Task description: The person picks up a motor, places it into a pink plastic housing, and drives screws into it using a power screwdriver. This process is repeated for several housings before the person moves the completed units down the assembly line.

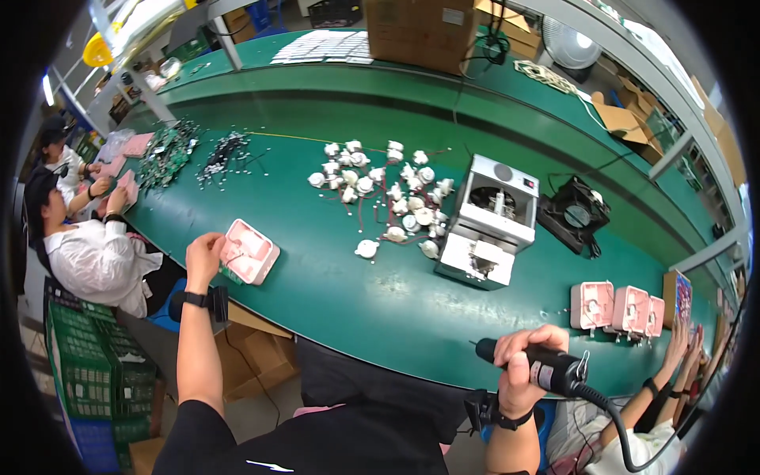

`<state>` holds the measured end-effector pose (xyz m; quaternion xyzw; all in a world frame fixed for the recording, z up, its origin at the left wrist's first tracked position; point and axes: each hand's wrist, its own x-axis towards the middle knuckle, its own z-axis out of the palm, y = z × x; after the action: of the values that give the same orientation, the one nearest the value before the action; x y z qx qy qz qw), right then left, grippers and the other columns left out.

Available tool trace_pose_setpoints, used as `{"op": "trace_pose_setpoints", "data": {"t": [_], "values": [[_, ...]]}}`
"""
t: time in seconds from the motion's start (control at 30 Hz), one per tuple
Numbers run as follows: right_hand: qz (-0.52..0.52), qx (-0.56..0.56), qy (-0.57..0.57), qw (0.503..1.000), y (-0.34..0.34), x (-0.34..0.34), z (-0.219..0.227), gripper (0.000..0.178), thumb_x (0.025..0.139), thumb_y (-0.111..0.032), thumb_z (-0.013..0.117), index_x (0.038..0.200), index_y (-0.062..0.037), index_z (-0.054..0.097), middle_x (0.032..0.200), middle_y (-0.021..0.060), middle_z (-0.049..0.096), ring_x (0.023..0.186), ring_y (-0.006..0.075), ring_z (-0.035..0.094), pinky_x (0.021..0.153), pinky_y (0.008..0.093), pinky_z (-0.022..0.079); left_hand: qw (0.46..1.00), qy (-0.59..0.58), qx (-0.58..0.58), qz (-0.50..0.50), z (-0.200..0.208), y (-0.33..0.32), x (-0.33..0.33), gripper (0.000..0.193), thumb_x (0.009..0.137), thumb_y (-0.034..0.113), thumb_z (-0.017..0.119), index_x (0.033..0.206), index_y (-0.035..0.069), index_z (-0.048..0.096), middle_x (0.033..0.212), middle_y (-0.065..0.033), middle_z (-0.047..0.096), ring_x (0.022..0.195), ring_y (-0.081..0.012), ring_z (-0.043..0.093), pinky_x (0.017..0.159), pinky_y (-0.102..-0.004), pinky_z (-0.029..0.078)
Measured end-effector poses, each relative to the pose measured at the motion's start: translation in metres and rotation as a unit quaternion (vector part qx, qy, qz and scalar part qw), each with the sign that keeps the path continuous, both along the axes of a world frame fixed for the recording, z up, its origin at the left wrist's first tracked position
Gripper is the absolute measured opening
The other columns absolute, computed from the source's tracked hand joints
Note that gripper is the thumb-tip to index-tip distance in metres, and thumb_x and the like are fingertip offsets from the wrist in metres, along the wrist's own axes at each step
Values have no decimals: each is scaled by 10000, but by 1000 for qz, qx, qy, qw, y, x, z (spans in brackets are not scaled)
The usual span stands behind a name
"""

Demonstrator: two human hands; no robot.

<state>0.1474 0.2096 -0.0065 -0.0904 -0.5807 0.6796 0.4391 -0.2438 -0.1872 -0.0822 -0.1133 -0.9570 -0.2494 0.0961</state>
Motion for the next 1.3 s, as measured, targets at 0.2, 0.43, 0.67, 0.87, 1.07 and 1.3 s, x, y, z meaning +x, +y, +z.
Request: {"op": "trace_pose_setpoints", "data": {"t": [0.2,0.43,0.67,0.87,1.07,1.3], "values": [[-85,17,26,996,38,-8,-15,259,947,-139,663,1107,-84,466,754,41,523,587,143,487,590,310,443,988,-26,54,-140,8,67,74,149,903,119,698,960,-16,719,837,-173,723,745,-280,717,692,-352,553],[-116,15,7,993,51,-16,-31,225,962,-84,622,1130,-69,475,751,54,531,601,161,500,605,334,457,952,-125,82,-266,18,157,155,172,914,116,700,1006,-28,691,840,-175,718,712,-260,714,665,-340,562],[-110,25,15,993,51,-17,-35,242,955,-103,639,1128,-61,476,733,56,526,587,162,499,601,338,463,941,-65,110,-313,18,212,155,234,884,131,733,1088,30,676,972,-137,692,762,-297,691,690,-377,558],[-105,27,13,994,50,-19,-32,250,950,-115,647,1126,-58,480,724,57,521,577,161,494,589,334,460,910,148,33,-386,-1,229,118,292,856,76,739,1133,32,655,1056,-108,671,891,-335,663,727,-336,567],[-112,10,12,994,55,-18,-35,249,949,-110,646,1130,-57,483,715,57,519,576,158,494,582,331,456,941,-103,116,-301,-7,202,119,265,890,50,721,1140,37,633,1151,-116,666,947,-249,666,780,-326,574],[-105,16,8,994,57,-23,-34,242,951,-97,632,1135,-48,483,708,56,520,573,157,495,582,333,456,728,-455,464,-219,-17,162,138,314,995,117,626,1275,-10,562,1300,-197,619,995,-201,661,839,-312,573]]}}
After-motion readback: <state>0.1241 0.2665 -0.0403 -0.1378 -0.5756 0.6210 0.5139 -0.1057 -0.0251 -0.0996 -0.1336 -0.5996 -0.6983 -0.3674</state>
